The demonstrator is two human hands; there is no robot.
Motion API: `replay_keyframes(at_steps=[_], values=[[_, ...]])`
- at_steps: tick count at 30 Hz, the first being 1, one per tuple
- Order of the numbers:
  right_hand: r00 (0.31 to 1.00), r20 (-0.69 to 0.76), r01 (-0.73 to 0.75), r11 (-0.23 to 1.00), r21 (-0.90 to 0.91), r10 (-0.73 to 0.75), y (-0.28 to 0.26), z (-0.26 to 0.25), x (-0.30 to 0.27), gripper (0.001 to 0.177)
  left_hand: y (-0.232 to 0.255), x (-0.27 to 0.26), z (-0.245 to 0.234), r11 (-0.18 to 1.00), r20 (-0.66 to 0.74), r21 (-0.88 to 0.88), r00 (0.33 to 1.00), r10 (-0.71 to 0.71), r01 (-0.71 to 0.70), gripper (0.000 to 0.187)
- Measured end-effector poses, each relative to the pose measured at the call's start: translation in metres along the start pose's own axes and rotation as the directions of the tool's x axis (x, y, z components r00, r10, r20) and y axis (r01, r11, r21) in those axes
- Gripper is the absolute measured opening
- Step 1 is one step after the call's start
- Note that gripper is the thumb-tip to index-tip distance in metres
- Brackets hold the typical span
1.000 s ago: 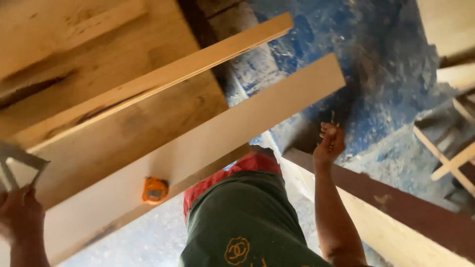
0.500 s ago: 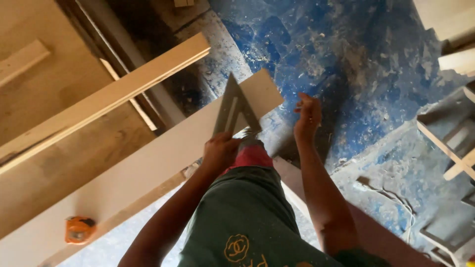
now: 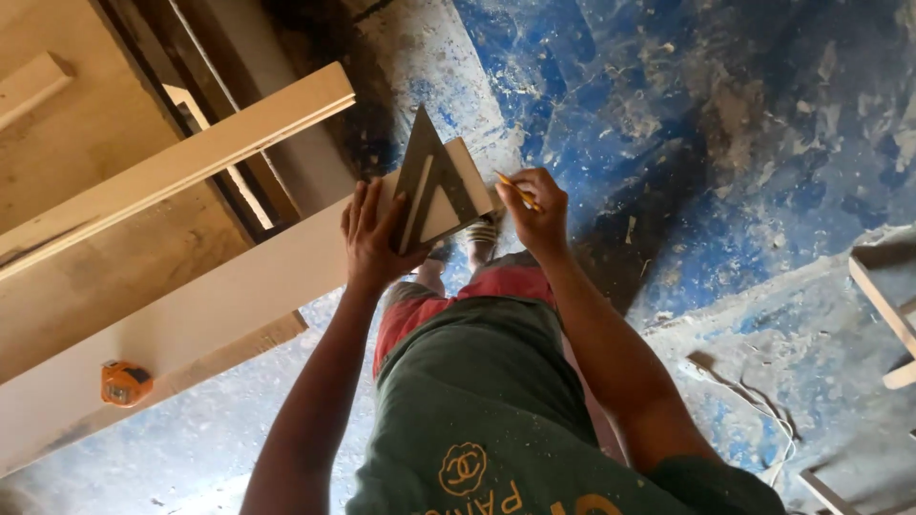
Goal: Measuring and marking a wooden board using a tape measure and a speed square in a workshop environment.
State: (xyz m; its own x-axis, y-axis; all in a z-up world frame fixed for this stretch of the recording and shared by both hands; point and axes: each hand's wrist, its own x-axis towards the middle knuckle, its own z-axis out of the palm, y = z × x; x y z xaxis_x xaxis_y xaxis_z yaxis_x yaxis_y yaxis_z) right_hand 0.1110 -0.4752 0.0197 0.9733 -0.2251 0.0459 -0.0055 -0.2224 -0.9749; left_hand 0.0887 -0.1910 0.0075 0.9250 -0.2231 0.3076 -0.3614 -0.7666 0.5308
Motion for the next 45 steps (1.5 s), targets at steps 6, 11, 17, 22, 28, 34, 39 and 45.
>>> replay_keyframes(at_steps=[6, 11, 17, 22, 28, 34, 39, 45], values=[[0.97, 0.216, 0.108, 0.994, 0.017, -0.109, 0.026, 0.023, 0.031, 0.017, -0.004, -0.004, 0.008, 0.999, 0.001, 0.032, 1.0, -0.007, 0.007, 0.095], [0.896, 0.327, 0.37, 0.913, -0.17, -0.302, -0.005, 0.04, 0.055, 0.023, -0.006, -0.003, 0.009, 0.999, -0.017, 0.043, 1.0, -0.019, 0.02, 0.094], [0.906, 0.376, 0.232, 0.971, -0.055, -0.195, 0.011, 0.043, 0.067, 0.022, -0.008, -0.004, 0.007, 0.998, -0.003, 0.062, 1.0, -0.013, 0.013, 0.093], [0.889, 0.407, 0.261, 0.963, -0.071, -0.211, 0.003, 0.041, 0.071, 0.024, -0.005, -0.001, 0.007, 0.999, -0.032, 0.051, 0.999, -0.003, 0.004, 0.088], [0.868, 0.448, 0.315, 0.935, -0.165, -0.213, -0.007, 0.043, 0.07, 0.02, -0.004, -0.001, 0.007, 0.999, -0.07, 0.051, 0.997, 0.015, -0.011, 0.084], [0.853, 0.467, 0.36, 0.911, -0.202, -0.233, -0.01, 0.044, 0.069, 0.017, -0.002, 0.0, 0.005, 0.998, -0.076, 0.051, 0.997, 0.031, -0.028, 0.083], [0.821, 0.503, 0.422, 0.88, -0.217, -0.269, -0.011, 0.045, 0.071, 0.015, 0.0, 0.003, 0.003, 0.997, -0.084, 0.075, 0.996, 0.03, -0.024, 0.082], [0.826, 0.517, 0.461, 0.797, -0.39, -0.225, 0.018, 0.016, 0.02, 0.012, 0.001, 0.003, 0.003, 0.994, -0.081, 0.105, 0.996, 0.038, -0.03, 0.083]])
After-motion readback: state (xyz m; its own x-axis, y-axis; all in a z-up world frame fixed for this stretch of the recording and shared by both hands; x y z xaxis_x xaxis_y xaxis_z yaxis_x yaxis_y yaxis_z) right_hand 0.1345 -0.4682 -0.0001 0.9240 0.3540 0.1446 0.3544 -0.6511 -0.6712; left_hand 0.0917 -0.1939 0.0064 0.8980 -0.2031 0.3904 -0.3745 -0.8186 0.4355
